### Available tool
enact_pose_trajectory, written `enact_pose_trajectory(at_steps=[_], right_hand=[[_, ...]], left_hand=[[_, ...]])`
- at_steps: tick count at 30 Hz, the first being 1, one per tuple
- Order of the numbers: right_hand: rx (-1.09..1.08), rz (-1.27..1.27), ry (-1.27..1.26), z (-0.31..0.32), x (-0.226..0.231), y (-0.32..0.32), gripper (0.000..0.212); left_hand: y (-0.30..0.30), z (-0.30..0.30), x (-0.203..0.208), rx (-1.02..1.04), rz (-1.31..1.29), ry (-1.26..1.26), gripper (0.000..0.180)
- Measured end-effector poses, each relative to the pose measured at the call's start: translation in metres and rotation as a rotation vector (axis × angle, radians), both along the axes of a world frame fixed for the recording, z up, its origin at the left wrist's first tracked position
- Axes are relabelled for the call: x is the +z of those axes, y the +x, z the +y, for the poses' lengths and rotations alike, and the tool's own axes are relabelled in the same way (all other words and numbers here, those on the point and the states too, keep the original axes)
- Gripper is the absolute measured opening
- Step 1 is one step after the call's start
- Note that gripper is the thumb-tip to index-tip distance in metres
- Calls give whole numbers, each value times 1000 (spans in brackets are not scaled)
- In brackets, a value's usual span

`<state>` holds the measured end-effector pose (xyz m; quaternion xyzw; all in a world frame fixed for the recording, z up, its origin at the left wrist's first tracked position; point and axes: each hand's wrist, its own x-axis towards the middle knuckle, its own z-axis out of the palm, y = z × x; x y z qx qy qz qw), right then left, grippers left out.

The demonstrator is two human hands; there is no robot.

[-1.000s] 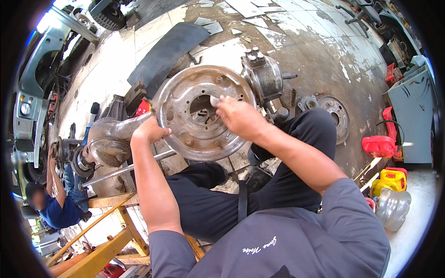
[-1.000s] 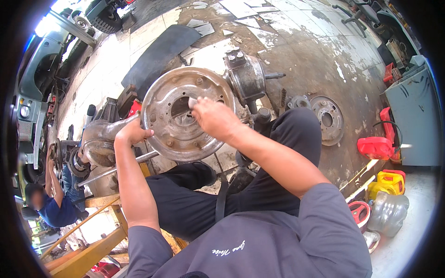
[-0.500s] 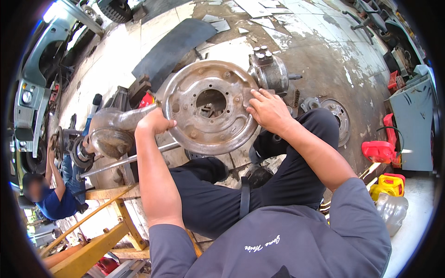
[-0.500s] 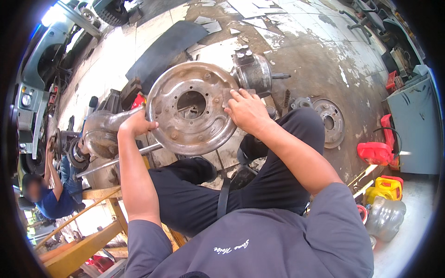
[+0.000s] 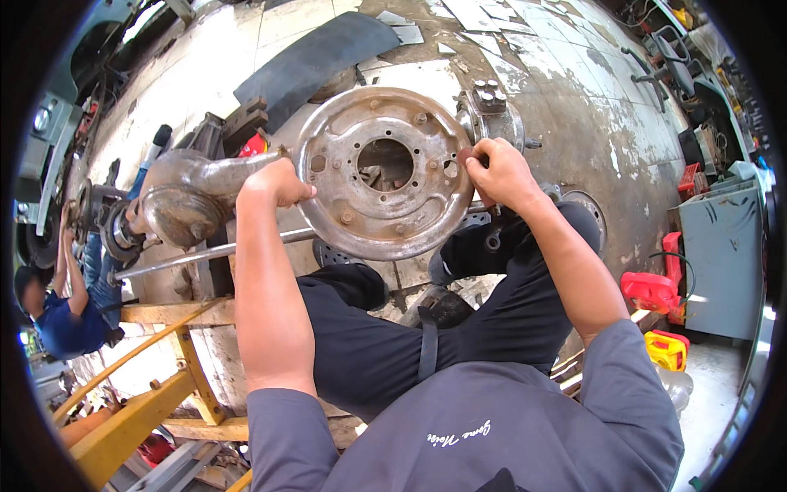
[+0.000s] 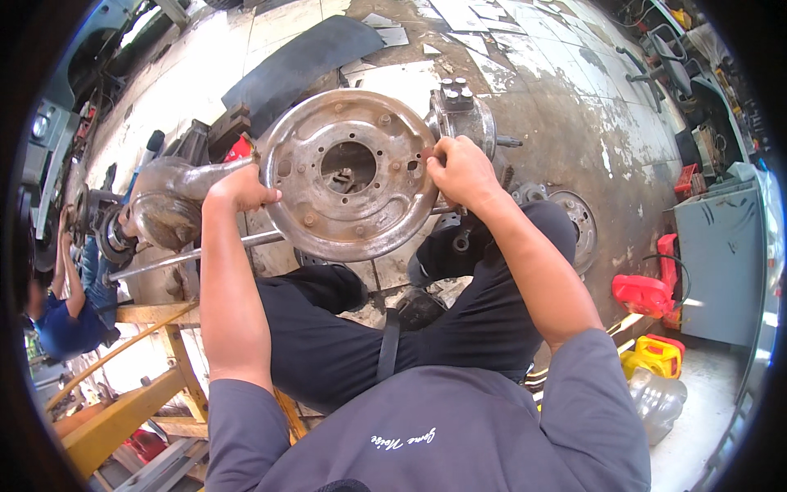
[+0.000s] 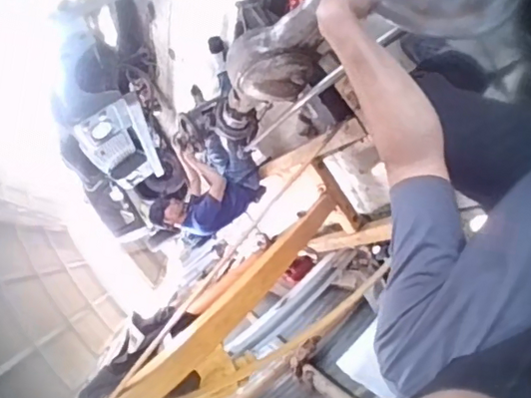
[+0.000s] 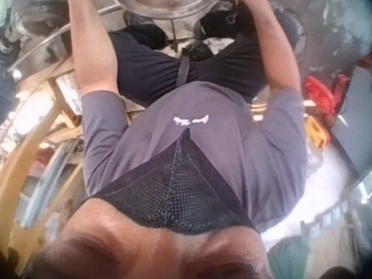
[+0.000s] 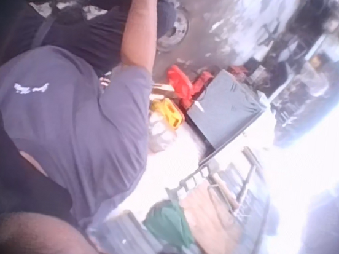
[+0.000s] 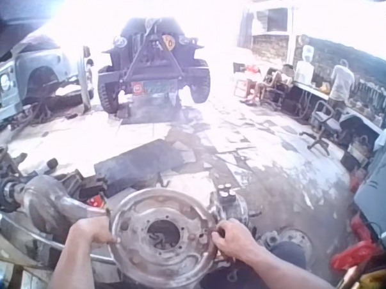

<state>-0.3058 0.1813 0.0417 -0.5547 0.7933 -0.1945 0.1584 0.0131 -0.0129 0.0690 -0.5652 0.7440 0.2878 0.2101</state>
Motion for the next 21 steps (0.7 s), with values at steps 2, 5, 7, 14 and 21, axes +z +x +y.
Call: enact_pose_trajectory(at_steps=[2, 5, 7, 14, 21], right_hand=[[-74, -167, -42, 1, -7, -4, 30], [-101, -105, 4, 0, -17, 1, 33], [-123, -65, 5, -3, -21, 8, 33], [-127, 57, 12, -11, -23, 25, 31], [-74, 104, -6, -38, -23, 11, 27]], left_hand=[[-1, 1, 0, -5, -13, 2, 41], [-5, 3, 5, -19, -32, 16, 43], [-3, 5, 7, -18, -28, 12, 44], [-5, 8, 11, -35, -41, 33, 41], [-8, 9, 13, -47, -56, 28, 37]])
